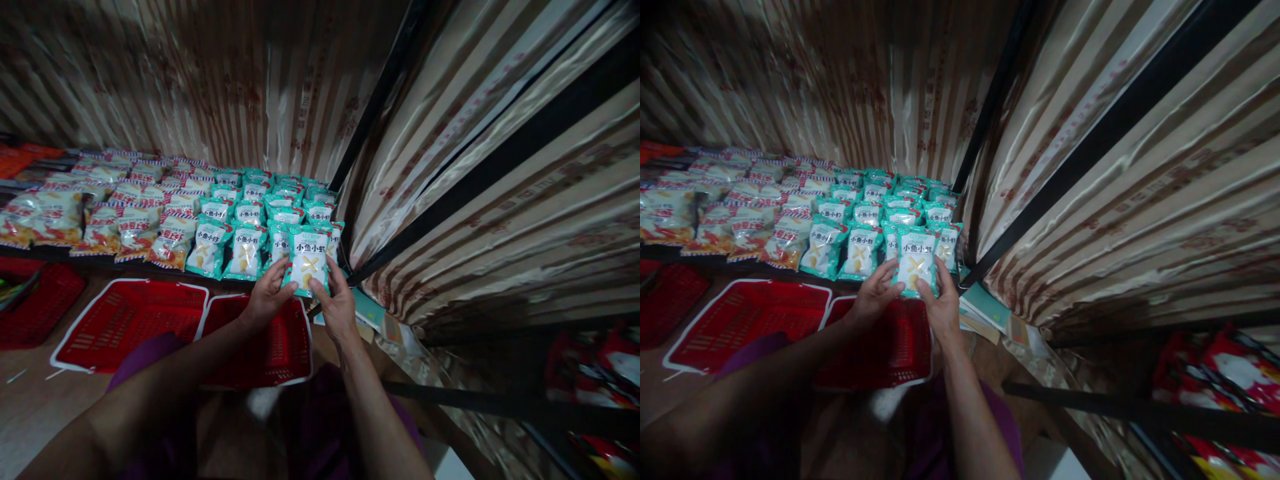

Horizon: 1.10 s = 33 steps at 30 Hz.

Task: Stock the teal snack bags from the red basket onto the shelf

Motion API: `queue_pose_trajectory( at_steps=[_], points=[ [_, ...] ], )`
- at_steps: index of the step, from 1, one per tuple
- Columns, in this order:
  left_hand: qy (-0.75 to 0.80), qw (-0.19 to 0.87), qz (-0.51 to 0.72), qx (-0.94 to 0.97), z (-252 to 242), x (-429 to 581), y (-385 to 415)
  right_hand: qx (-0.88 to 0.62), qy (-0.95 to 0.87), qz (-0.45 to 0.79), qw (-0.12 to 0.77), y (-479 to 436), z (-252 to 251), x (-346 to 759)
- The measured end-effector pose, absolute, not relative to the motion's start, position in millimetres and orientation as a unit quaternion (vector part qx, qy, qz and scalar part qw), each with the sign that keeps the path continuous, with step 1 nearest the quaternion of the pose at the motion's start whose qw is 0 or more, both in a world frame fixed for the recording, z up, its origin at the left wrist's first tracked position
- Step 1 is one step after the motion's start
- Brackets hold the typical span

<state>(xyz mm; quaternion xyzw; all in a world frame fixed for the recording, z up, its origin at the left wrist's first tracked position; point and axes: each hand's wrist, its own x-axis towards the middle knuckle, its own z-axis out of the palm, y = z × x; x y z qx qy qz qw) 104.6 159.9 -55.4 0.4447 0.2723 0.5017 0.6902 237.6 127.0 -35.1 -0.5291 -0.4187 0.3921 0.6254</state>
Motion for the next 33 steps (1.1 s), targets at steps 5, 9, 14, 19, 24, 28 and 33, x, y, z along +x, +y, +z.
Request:
queue_pose_trajectory(
  at_steps=[5, 9, 14, 19, 24, 28, 33],
  points=[
    [0.284, 0.68, 0.504, 0.452, -61, 114, 162, -0.541, -0.431, 0.359, 0.627, 125, -41, 243],
    [0.292, 0.683, 0.498, 0.446, -62, 120, 162, -0.554, -0.44, 0.34, 0.62, 124, -45, 248],
    [0.283, 0.678, 0.501, 0.456, -55, 123, 158, -0.54, -0.42, 0.354, 0.638, 125, -45, 250],
    [0.306, 0.664, 0.509, 0.454, -53, 124, 160, -0.541, -0.421, 0.356, 0.635, 125, -47, 250],
    [0.338, 0.639, 0.526, 0.448, -58, 124, 166, -0.541, -0.412, 0.38, 0.627, 123, -47, 248],
    [0.333, 0.645, 0.525, 0.445, -56, 118, 169, -0.532, -0.419, 0.395, 0.62, 121, -44, 246],
    [0.346, 0.639, 0.529, 0.438, -52, 110, 170, -0.514, -0.422, 0.417, 0.62, 120, -44, 243]
  ],
)
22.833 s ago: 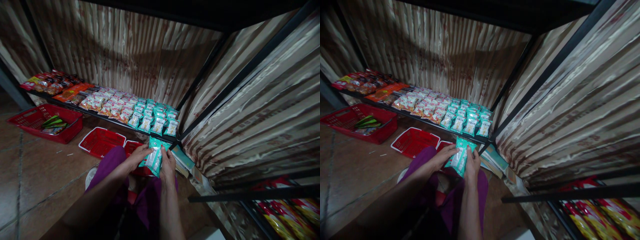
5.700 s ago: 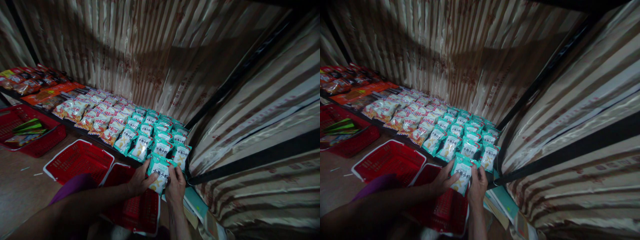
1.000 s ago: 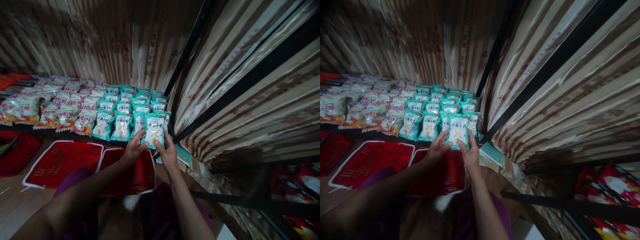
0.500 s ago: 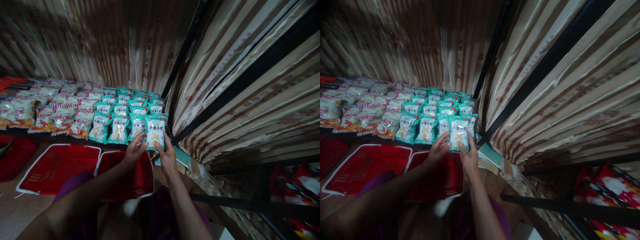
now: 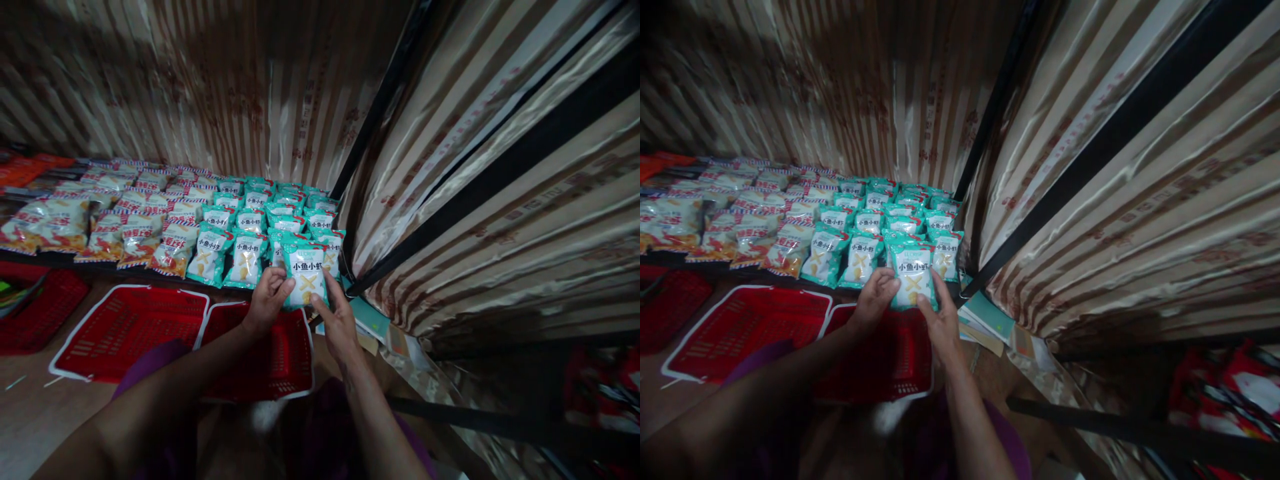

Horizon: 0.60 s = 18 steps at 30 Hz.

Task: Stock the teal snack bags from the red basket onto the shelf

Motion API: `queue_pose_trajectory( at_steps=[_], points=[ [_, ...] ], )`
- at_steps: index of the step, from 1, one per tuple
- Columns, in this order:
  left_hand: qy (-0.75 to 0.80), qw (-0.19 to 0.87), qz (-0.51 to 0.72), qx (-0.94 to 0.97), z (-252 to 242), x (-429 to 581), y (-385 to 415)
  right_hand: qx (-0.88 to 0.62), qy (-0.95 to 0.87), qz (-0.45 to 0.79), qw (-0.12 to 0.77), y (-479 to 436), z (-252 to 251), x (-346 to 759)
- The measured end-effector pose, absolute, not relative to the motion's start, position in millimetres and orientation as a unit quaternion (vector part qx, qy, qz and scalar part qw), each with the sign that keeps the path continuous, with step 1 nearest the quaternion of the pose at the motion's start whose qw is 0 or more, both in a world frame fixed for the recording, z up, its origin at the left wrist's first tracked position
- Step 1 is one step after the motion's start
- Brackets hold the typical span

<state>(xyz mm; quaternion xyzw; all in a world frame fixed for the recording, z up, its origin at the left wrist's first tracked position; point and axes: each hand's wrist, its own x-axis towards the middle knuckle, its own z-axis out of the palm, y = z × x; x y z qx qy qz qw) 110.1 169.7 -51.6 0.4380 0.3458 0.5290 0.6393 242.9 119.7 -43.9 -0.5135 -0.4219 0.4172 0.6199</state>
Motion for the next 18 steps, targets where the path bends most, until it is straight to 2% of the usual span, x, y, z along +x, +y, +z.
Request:
queue_pose_trajectory(
  at_steps=[18],
  points=[
    [0.309, 0.613, 0.541, 0.486, -48.0, 107.4, 164.0, -0.531, -0.433, 0.436, 0.583, 116.6, -38.2, 239.9]
  ],
)
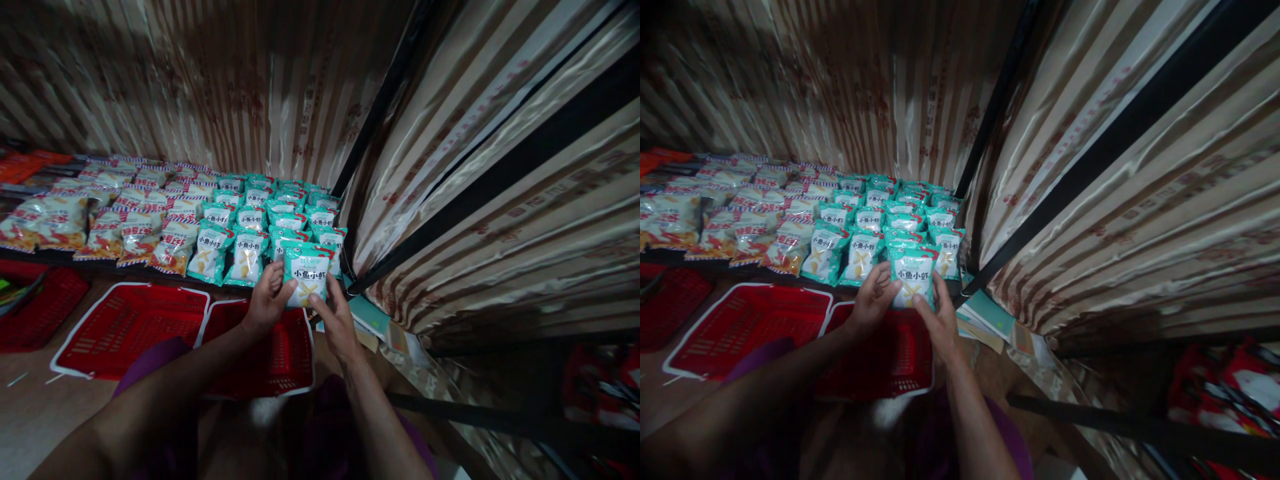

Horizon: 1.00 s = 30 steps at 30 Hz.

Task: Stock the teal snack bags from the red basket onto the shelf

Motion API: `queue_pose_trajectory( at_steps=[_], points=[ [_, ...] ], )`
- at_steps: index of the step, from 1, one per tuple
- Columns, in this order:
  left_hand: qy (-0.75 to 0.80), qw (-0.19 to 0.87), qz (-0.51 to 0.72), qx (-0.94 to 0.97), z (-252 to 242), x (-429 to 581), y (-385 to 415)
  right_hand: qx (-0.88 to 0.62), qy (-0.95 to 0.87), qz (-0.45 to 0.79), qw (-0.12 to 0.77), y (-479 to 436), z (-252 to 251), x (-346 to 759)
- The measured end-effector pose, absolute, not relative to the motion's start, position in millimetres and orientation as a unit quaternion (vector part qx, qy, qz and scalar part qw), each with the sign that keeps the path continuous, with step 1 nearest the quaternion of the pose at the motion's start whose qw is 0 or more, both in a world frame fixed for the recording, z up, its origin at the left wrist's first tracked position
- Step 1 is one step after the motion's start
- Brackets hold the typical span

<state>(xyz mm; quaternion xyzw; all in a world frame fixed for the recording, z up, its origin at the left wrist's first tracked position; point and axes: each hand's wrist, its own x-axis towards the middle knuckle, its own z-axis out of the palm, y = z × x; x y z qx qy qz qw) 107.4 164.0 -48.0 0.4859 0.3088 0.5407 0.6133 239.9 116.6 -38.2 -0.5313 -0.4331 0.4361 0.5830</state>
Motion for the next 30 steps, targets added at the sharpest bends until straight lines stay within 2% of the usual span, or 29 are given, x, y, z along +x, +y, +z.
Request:
queue_pose_trajectory(
  at_steps=[6, 14, 17, 22, 30],
  points=[
    [0.291, 0.595, 0.519, 0.541, -48, 100, 156, -0.579, -0.462, 0.42, 0.524, 115, -31, 240],
    [0.305, 0.588, 0.454, 0.596, -44, 90, 155, -0.528, -0.48, 0.498, 0.494, 106, -27, 246],
    [0.345, 0.563, 0.433, 0.614, -45, 88, 153, -0.504, -0.459, 0.514, 0.521, 105, -29, 248],
    [0.358, 0.558, 0.397, 0.635, -46, 83, 148, -0.516, -0.416, 0.459, 0.591, 106, -28, 248],
    [0.349, 0.631, 0.351, 0.598, -49, 80, 146, -0.548, -0.314, 0.472, 0.616, 108, -24, 235]
  ],
)
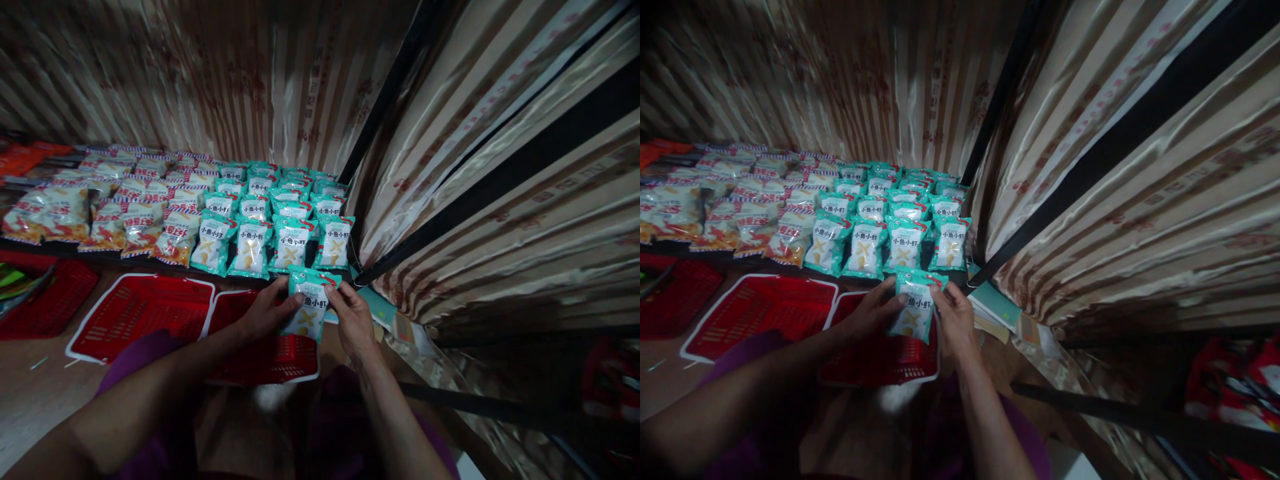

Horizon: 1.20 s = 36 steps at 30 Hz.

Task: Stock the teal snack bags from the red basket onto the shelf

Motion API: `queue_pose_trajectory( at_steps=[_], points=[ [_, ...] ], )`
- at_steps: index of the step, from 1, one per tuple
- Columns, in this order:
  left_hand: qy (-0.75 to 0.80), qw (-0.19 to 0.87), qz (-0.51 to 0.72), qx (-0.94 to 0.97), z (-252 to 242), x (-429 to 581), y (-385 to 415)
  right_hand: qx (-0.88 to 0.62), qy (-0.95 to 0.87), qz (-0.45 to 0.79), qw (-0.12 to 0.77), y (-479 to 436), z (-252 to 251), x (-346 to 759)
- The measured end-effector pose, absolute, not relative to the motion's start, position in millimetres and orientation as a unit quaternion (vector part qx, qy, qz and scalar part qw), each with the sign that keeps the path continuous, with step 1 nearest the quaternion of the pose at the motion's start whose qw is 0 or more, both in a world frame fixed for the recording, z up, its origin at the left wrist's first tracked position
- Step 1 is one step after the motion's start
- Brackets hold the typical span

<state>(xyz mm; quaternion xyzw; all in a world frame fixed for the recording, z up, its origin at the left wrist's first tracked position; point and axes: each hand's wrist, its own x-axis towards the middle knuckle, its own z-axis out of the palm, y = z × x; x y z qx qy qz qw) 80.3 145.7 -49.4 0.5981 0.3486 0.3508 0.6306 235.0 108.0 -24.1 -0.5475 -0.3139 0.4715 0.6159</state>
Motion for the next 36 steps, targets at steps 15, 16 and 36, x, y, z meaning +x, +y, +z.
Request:
queue_pose_trajectory(
  at_steps=[15, 16, 36],
  points=[
    [0.356, 0.646, 0.428, 0.522, -64, 90, 151, -0.538, -0.349, 0.479, 0.599, 108, -28, 234],
    [0.356, 0.648, 0.428, 0.519, -63, 90, 151, -0.536, -0.347, 0.482, 0.6, 108, -28, 234],
    [0.34, 0.676, 0.353, 0.55, -59, 81, 138, -0.516, -0.218, 0.426, 0.71, 127, -29, 241]
  ],
)
